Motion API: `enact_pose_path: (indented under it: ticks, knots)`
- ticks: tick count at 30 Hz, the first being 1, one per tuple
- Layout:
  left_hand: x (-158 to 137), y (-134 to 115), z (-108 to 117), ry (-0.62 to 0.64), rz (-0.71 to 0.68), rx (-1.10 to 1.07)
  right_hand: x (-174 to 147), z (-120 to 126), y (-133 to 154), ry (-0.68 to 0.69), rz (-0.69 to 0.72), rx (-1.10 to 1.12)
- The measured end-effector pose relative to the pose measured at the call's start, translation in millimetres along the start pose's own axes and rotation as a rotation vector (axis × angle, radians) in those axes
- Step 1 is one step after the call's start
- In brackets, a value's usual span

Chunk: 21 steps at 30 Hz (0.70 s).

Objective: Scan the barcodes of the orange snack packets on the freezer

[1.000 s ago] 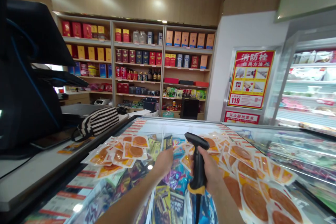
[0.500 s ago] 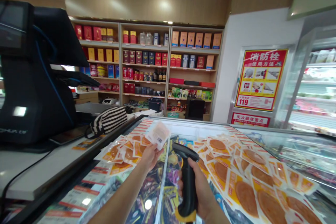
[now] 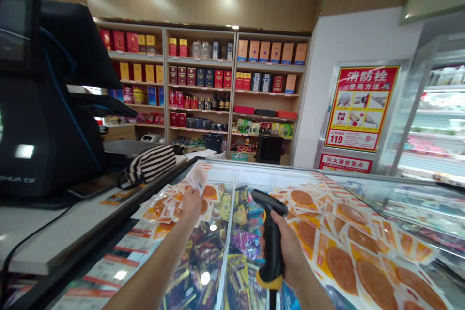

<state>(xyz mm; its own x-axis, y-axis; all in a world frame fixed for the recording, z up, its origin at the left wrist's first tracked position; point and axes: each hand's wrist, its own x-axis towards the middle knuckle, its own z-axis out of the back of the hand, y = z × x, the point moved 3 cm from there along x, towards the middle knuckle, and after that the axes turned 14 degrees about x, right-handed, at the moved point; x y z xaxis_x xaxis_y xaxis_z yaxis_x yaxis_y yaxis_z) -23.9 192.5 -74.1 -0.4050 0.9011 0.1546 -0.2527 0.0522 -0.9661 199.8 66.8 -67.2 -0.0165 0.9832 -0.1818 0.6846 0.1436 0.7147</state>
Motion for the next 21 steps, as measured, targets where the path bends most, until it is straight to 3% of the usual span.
enact_pose_path:
  ticks: [3,7,14,17,21]
  knots:
    - [11,-20,16,-0.092,-0.127,0.160,2,5,15,-0.014,0.065,-0.029]
    - [23,-36,34,-0.104,-0.313,0.290,-1,16,42,-0.070,0.169,-0.038]
    - [17,-15,60,-0.048,-0.390,0.368,-20,64,83,-0.249,0.185,-0.216]
    - [3,-20,46,-0.009,-0.384,0.321,-27,85,103,-0.306,0.280,-0.242]
    - [-32,-36,-16,0.152,-0.343,0.224,-34,106,121,-0.379,0.323,-0.250]
